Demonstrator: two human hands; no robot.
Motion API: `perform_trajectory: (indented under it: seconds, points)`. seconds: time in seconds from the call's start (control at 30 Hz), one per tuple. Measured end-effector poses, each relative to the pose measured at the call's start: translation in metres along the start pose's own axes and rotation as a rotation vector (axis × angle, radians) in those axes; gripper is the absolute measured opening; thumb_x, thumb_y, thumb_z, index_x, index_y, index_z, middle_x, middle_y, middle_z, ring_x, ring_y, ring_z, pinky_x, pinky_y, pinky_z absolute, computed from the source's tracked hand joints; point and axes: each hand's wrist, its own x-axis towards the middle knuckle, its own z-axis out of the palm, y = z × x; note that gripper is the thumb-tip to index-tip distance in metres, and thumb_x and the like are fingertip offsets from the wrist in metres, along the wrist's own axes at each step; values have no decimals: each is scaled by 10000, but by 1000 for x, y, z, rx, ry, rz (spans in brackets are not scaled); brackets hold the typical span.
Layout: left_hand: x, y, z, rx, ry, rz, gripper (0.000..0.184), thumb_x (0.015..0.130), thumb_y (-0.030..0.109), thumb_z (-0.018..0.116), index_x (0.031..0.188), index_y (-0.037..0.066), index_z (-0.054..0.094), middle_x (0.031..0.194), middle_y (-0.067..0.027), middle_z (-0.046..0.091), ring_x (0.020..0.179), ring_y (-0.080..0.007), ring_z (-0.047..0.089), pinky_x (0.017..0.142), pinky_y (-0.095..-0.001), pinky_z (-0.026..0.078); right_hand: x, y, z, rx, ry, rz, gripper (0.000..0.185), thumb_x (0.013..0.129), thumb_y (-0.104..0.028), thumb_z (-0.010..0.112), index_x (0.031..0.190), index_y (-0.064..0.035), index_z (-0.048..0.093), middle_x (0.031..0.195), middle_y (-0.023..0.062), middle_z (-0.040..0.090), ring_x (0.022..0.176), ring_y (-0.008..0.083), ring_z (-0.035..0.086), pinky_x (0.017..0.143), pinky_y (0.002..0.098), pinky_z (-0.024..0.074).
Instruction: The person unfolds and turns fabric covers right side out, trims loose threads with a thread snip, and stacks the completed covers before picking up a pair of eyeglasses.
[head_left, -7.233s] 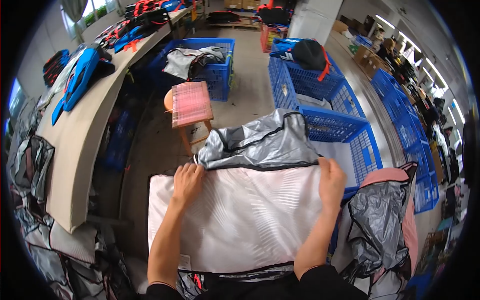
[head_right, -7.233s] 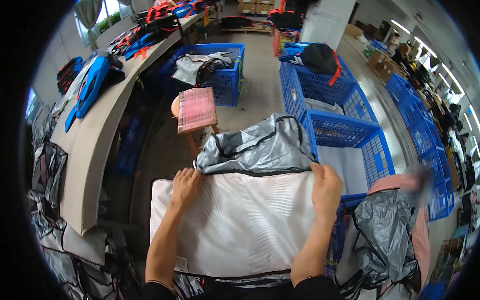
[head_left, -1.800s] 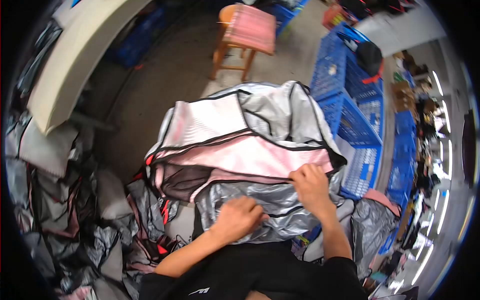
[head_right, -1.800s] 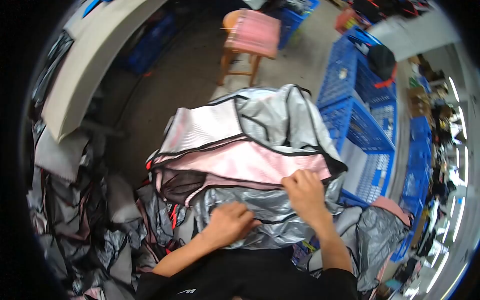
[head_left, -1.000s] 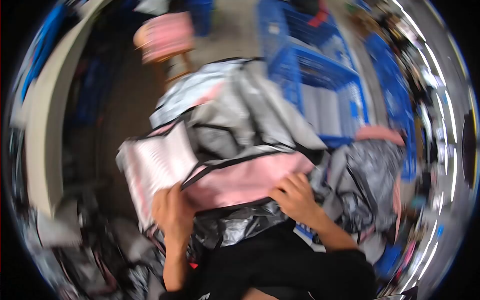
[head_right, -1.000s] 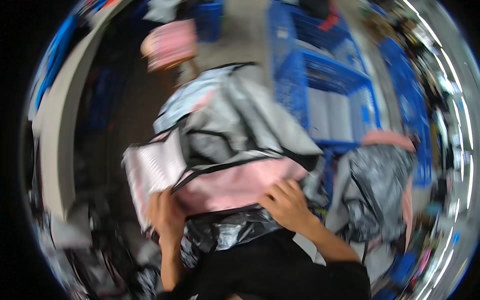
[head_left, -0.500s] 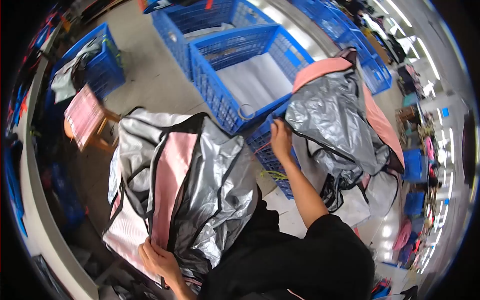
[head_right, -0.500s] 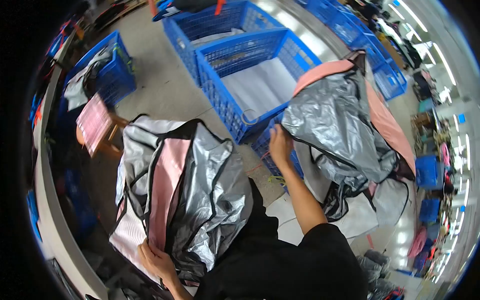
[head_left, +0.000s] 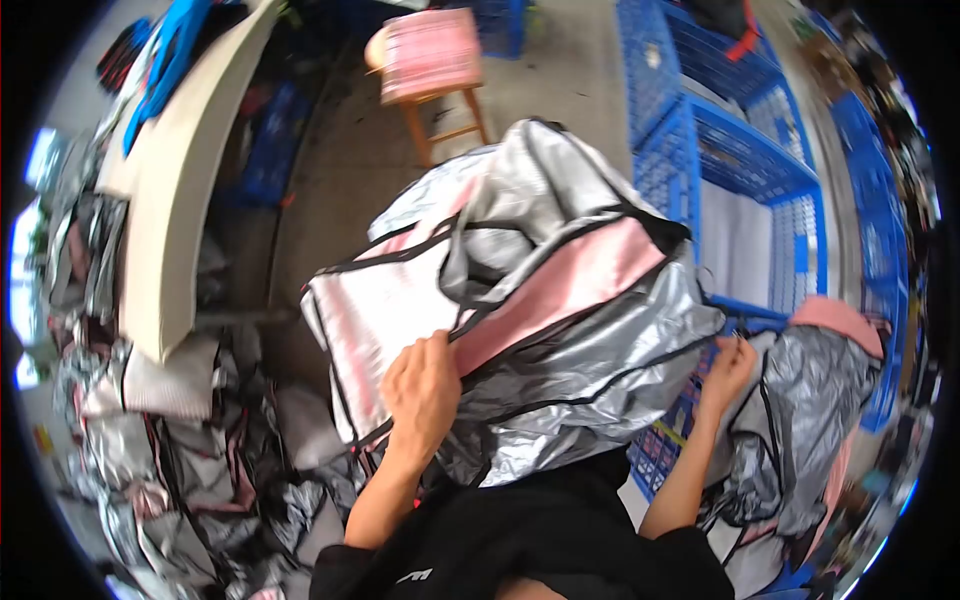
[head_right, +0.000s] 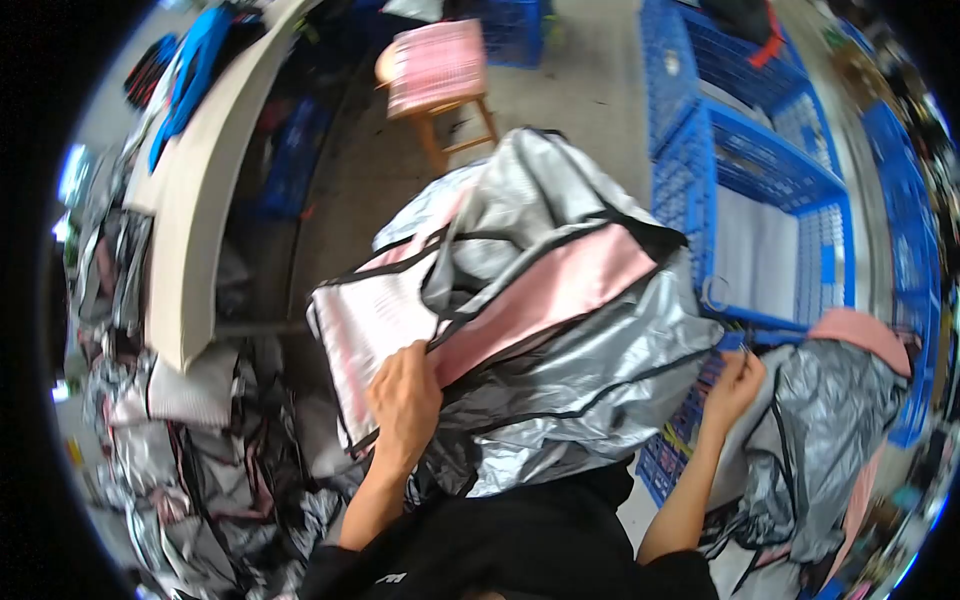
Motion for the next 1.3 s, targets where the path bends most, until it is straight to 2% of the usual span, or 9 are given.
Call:
perform_trajectory:
  seconds: [0.1,0.17,0.23,0.3,0.43,0.47,0.57,1.2,1.3]
  points:
    - [3,-6,5,-109,-2,-36,125,928,139,745,954,59,652,735,-94,610,657,-274,633,589,-397,486,-35,-120,11,71,16,-20,243,1104,-200,578,1199,23,556,970,76,649,868,135,609,809,271,498]
    - [6,-12,7,-165,43,-67,167,957,171,731,885,63,626,689,-96,614,608,-286,631,552,-416,476,-60,-185,34,407,-153,-229,249,1108,-210,569,1276,-26,563,979,26,614,741,64,487,627,200,383]
    - [7,-20,8,-187,-52,-132,243,995,221,703,842,67,595,630,-101,611,554,-311,626,514,-446,461,-89,-232,56,293,-381,-252,273,1041,-135,676,1245,14,573,1056,69,627,901,136,611,804,264,506]
    - [7,-25,13,-251,-58,-167,279,1008,252,690,824,68,589,609,-115,609,533,-336,619,503,-463,455,-97,-264,80,214,-663,-469,317,970,-83,753,1230,12,599,1050,102,628,876,174,636,777,298,532]
    - [6,-35,16,-412,-103,-253,360,1021,305,671,768,63,589,573,-165,592,519,-405,606,494,-498,448,-112,-265,139,55,-690,-847,315,889,-94,811,1140,-6,644,944,125,654,812,304,640,715,409,538]
    - [5,-36,18,-419,-93,-263,360,1021,305,671,768,63,589,573,-165,592,519,-405,606,494,-498,448,-112,-268,144,-3,-670,-931,289,876,-43,802,1113,2,643,938,143,674,816,329,643,712,414,528]
    - [2,-40,21,-492,-115,-308,390,1021,313,669,738,57,591,572,-194,573,544,-434,599,509,-506,456,-111,-265,148,-68,-681,-1007,254,874,-49,798,1072,1,646,932,130,682,813,324,643,714,426,526]
    - [3,-42,23,-540,-187,-326,415,1035,338,631,735,50,620,600,-226,588,569,-460,603,537,-535,467,-119,-258,152,-98,-657,-978,210,884,-66,797,1026,-5,655,934,126,706,823,323,657,713,428,535]
    - [3,-43,23,-535,-192,-329,415,1035,341,628,738,51,624,601,-226,590,568,-460,602,535,-534,465,-119,-258,155,-99,-636,-996,225,869,-88,801,1043,-31,669,932,100,693,815,300,643,715,412,521]
